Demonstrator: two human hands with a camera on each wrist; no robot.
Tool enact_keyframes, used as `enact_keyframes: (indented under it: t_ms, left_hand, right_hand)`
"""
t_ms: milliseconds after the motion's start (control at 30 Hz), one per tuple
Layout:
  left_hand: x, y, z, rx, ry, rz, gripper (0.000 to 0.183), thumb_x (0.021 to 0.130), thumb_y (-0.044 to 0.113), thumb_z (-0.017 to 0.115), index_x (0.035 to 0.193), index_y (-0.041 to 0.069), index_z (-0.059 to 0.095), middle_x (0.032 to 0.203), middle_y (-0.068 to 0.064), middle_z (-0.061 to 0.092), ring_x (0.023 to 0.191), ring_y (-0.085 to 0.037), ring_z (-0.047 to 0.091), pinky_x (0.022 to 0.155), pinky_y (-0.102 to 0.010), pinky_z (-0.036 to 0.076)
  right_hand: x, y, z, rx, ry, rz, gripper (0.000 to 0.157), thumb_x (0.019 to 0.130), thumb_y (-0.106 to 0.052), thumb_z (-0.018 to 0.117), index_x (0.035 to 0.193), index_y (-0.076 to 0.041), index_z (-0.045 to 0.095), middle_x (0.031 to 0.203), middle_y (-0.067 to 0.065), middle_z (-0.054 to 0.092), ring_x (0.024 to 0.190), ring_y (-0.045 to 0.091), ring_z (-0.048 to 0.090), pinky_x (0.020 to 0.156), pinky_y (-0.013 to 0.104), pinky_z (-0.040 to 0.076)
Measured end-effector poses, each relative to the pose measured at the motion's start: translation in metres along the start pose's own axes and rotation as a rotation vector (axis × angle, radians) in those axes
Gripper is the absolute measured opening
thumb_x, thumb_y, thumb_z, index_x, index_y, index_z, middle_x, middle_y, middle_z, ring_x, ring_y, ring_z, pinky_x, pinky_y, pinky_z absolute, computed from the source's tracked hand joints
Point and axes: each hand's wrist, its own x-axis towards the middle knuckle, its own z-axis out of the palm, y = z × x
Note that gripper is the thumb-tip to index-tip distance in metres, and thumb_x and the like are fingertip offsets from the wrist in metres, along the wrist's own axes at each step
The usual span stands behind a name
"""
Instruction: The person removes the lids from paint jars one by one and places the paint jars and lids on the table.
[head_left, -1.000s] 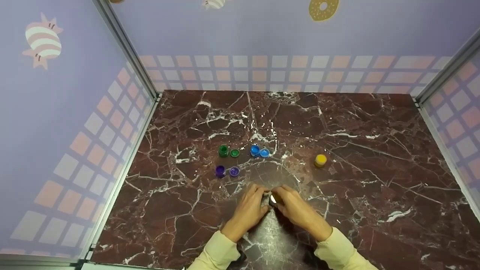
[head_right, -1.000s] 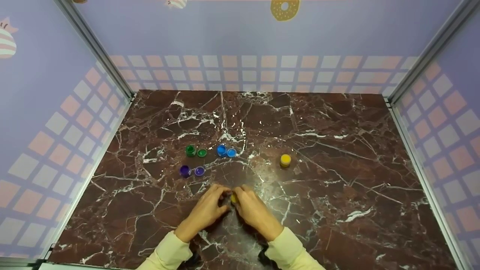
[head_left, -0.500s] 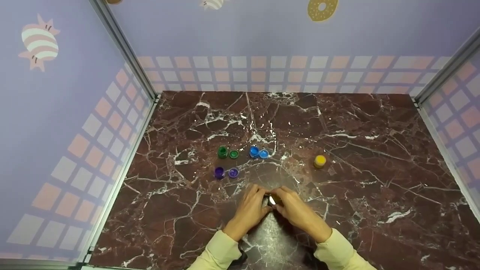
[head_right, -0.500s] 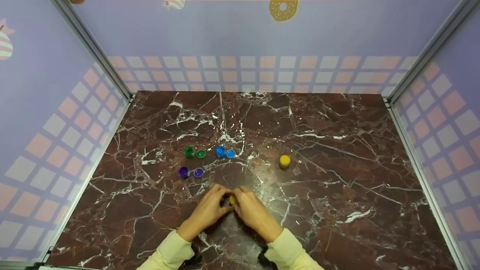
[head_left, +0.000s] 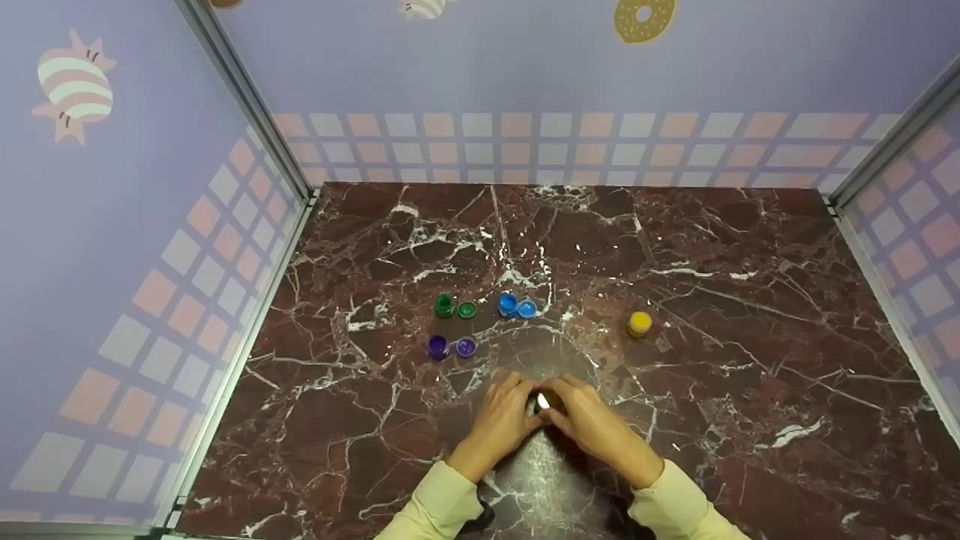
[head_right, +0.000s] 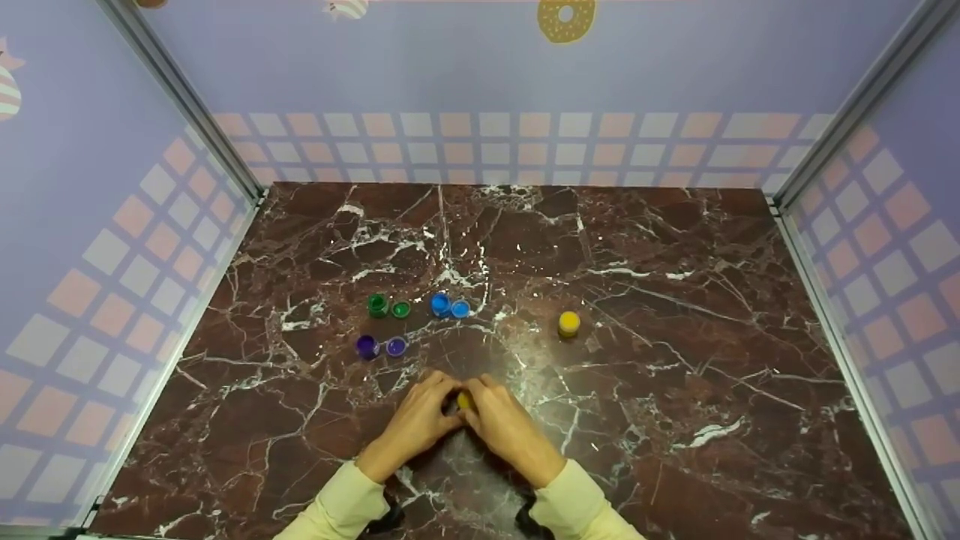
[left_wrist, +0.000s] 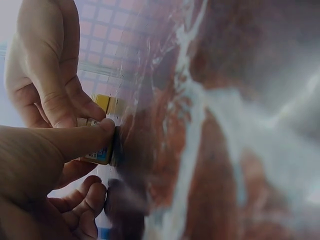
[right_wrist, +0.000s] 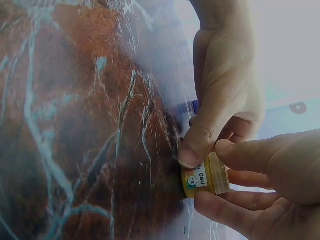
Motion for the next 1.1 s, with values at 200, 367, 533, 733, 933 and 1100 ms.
enact_keyframes:
  t_ms: [200, 367, 533, 733, 933, 1100]
  left_hand:
    - [0.0020, 0.0012, 0.0016, -0.017, -0.009, -0.004, 0.042, 0.083, 0.027, 0.086, 0.116, 0.006, 0.070, 0.107, -0.005, 0.069, 0.099, -0.022, 0.066, 0.086, -0.037, 0.048]
    - [0.0019, 0.0027, 0.0020, -0.063, -0.009, -0.011, 0.037, 0.082, 0.020, 0.085, 0.113, 0.005, 0.070, 0.106, -0.006, 0.068, 0.100, -0.024, 0.066, 0.089, -0.040, 0.050]
    - [0.0026, 0.0042, 0.0016, -0.174, -0.026, -0.029, 0.031, 0.083, 0.009, 0.082, 0.110, 0.002, 0.069, 0.104, -0.006, 0.064, 0.099, -0.024, 0.065, 0.090, -0.038, 0.053]
    - [0.0043, 0.0062, 0.0010, -0.208, -0.027, -0.041, 0.033, 0.080, 0.003, 0.081, 0.111, 0.001, 0.069, 0.104, -0.006, 0.064, 0.097, -0.022, 0.065, 0.087, -0.036, 0.054]
    - [0.0050, 0.0074, 0.0009, -0.237, -0.040, -0.063, 0.031, 0.081, 0.000, 0.080, 0.110, 0.000, 0.069, 0.105, -0.007, 0.067, 0.098, -0.023, 0.066, 0.086, -0.036, 0.054]
    - [0.0058, 0.0066, 0.0017, -0.244, -0.035, -0.051, 0.026, 0.080, 0.000, 0.079, 0.104, -0.001, 0.069, 0.100, -0.008, 0.066, 0.090, -0.022, 0.065, 0.079, -0.035, 0.054]
  right_hand:
    - [0.0002, 0.0002, 0.0008, 0.004, 0.005, 0.025, 0.029, 0.086, 0.001, 0.078, 0.112, 0.007, 0.068, 0.106, 0.019, 0.068, 0.091, 0.031, 0.070, 0.078, 0.042, 0.059]
    - [0.0004, 0.0000, 0.0021, 0.010, 0.016, 0.057, 0.025, 0.088, -0.001, 0.077, 0.110, 0.006, 0.068, 0.104, 0.018, 0.069, 0.091, 0.030, 0.070, 0.078, 0.042, 0.059]
    - [0.0005, -0.0011, 0.0029, 0.015, 0.025, 0.080, 0.023, 0.090, -0.002, 0.077, 0.110, 0.006, 0.069, 0.102, 0.016, 0.069, 0.089, 0.028, 0.070, 0.075, 0.042, 0.059]
    - [0.0002, -0.0017, 0.0037, 0.014, 0.041, 0.083, 0.024, 0.089, -0.001, 0.078, 0.110, 0.005, 0.069, 0.101, 0.014, 0.068, 0.088, 0.026, 0.069, 0.074, 0.040, 0.059]
    - [-0.0005, -0.0018, 0.0053, 0.007, 0.063, 0.089, 0.022, 0.089, -0.005, 0.079, 0.108, 0.002, 0.071, 0.100, 0.011, 0.065, 0.082, 0.022, 0.066, 0.068, 0.035, 0.057]
    - [-0.0010, -0.0024, 0.0071, -0.004, 0.088, 0.105, 0.020, 0.089, -0.009, 0.080, 0.106, 0.000, 0.071, 0.097, 0.007, 0.061, 0.077, 0.017, 0.061, 0.065, 0.031, 0.054]
